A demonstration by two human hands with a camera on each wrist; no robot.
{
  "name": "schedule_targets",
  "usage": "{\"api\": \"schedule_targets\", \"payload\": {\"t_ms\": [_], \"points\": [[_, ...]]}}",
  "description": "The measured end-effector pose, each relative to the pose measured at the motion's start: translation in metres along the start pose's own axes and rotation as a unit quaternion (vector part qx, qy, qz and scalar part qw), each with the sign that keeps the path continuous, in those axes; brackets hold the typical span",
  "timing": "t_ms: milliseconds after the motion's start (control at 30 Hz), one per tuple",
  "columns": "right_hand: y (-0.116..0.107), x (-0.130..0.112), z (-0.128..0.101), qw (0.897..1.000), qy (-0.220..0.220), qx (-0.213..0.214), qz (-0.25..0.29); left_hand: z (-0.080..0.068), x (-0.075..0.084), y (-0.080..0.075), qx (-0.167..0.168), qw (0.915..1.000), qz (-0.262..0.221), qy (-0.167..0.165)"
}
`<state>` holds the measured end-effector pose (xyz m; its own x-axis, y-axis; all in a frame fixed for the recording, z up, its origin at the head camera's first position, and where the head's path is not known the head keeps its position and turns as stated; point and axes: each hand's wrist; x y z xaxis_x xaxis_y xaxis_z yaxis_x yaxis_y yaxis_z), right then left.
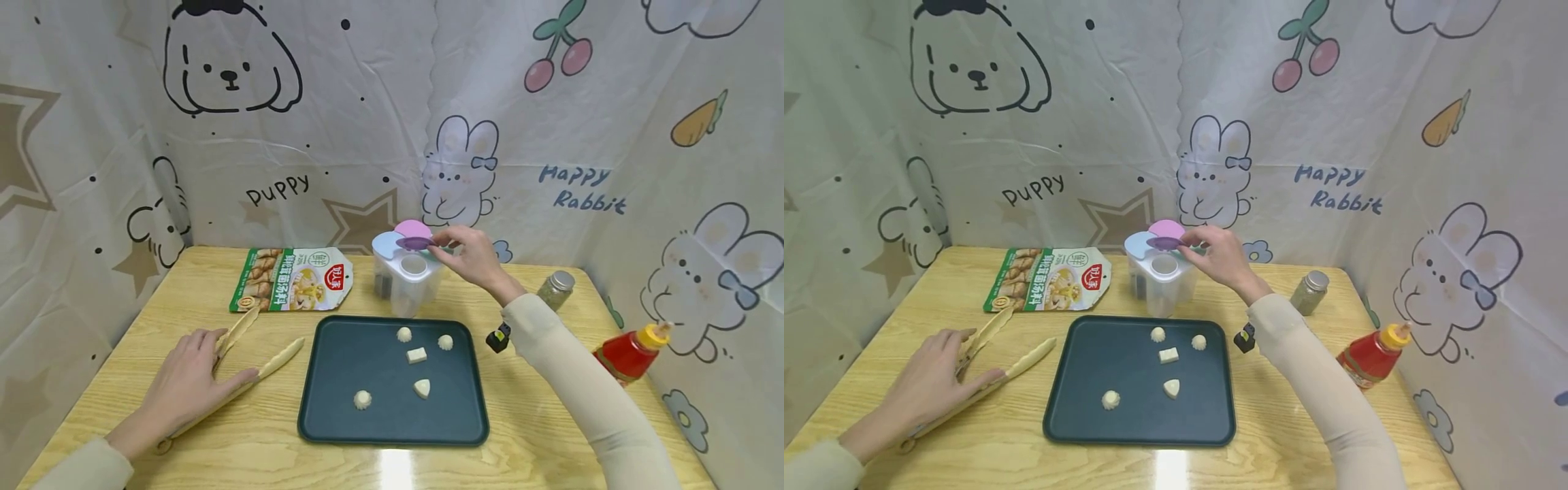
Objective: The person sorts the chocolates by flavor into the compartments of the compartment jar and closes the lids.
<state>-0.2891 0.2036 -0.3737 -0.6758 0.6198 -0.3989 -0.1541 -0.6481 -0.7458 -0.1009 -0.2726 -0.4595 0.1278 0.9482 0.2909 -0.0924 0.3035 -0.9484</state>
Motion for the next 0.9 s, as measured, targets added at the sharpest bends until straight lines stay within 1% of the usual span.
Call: {"api": "schedule_targets", "payload": {"t_ms": [133, 200, 267, 400, 533, 667, 800, 900], "points": [[0.001, 0.001, 0.0, 1.0, -0.005, 0.0, 0.001, -0.012, -0.014, 0.004, -0.038, 0.9984, -0.007, -0.04], [0.001, 0.001, 0.0, 1.0, -0.006, 0.002, 0.002, -0.016, -0.019, 0.007, -0.049, 0.9976, -0.004, -0.049], [0.001, 0.002, 0.0, 1.0, -0.005, 0.002, 0.005, -0.019, -0.022, 0.01, -0.053, 0.9974, 0.0, -0.048], [0.001, 0.002, -0.001, 1.0, -0.001, 0.002, 0.009, -0.021, -0.024, 0.016, -0.046, 0.9982, -0.003, -0.039], [0.001, 0.002, -0.001, 1.0, 0.001, 0.002, 0.01, -0.018, -0.02, 0.017, -0.047, 0.9982, -0.007, -0.036], [0.0, 0.002, -0.001, 1.0, 0.002, 0.0, 0.012, -0.014, -0.016, 0.018, -0.047, 0.9981, -0.003, -0.041], [0.0, 0.002, -0.001, 1.0, 0.002, -0.003, 0.012, -0.013, -0.013, 0.017, -0.041, 0.9982, -0.007, -0.043], [-0.001, 0.002, 0.0, 1.0, 0.003, -0.003, 0.011, -0.01, -0.011, 0.011, -0.033, 0.9989, -0.017, -0.028]]}}
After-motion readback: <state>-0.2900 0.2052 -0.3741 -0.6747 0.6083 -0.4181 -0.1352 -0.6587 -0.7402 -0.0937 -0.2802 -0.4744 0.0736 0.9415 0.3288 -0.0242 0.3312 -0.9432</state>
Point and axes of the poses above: each hand's wrist, its own z-axis towards the middle knuckle, its own y-axis out of the palm, x = y × z, and after that the axes turned 1 degree about -x, right-handed
